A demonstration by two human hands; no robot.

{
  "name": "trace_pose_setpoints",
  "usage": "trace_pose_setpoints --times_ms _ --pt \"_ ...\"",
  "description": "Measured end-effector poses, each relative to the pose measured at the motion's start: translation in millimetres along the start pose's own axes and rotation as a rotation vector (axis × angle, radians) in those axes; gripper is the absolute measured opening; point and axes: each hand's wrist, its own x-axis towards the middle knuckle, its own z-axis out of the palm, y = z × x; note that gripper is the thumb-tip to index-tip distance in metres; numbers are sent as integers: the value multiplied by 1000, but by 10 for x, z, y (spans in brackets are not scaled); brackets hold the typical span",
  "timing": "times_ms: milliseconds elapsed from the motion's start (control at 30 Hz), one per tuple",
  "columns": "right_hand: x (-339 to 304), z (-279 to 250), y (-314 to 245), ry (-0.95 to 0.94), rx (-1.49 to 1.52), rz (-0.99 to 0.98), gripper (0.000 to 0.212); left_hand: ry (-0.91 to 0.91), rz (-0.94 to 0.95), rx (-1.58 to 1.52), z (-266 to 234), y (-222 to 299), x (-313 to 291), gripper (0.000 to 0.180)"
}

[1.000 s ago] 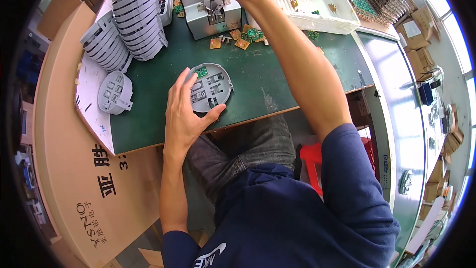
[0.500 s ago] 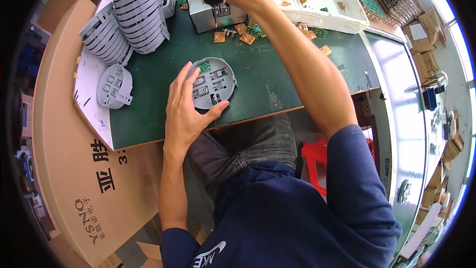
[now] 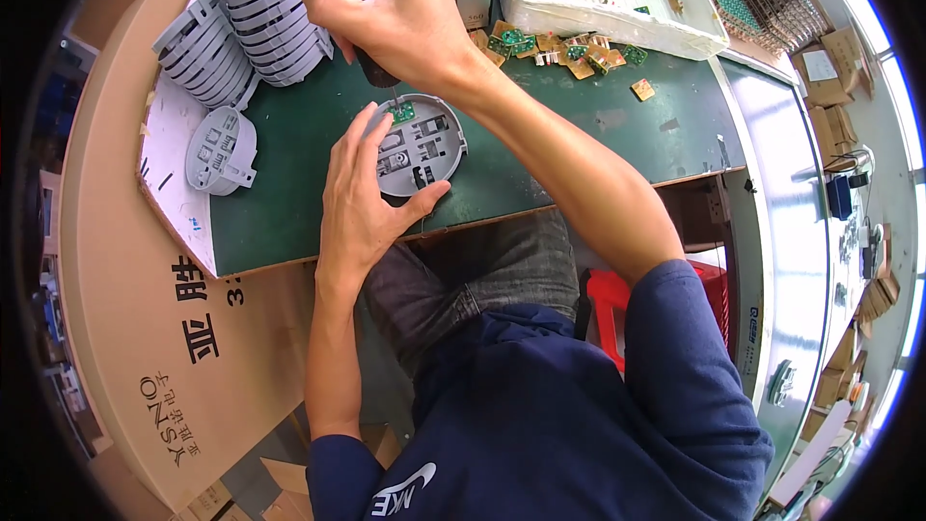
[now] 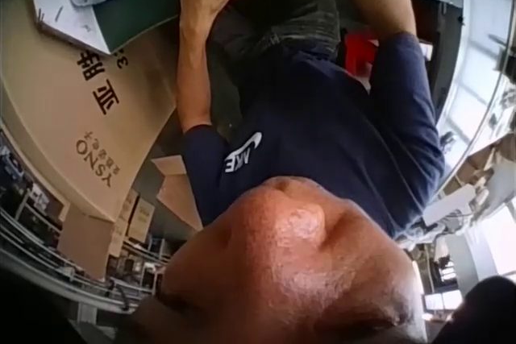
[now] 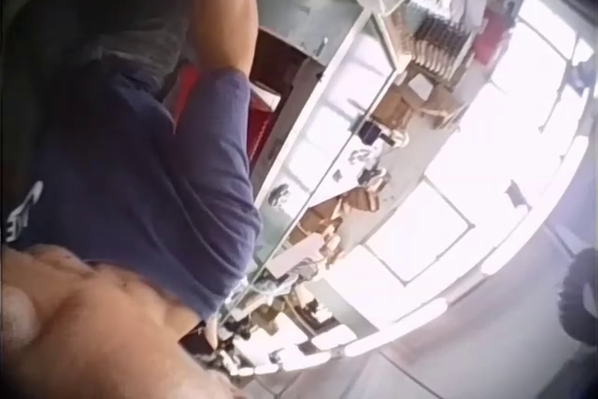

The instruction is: Assembling circular electronic components by manually inserting PCBs and copper parts into a plastic housing and securing them using a pneumatic screwdriver.

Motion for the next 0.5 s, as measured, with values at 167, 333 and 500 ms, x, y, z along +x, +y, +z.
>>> trace_pose_setpoints --times_ms 167,333,500 --pt "-16 0 20 -5 -29 16 43 5 10 1 5 -10 -11 93" --pt "-3 -31 42 -103 -80 59 32 18 6 -9 1 4 -17 89" --pt "13 -10 36 -99 -88 69 33 23 6 -7 13 0 1 89"
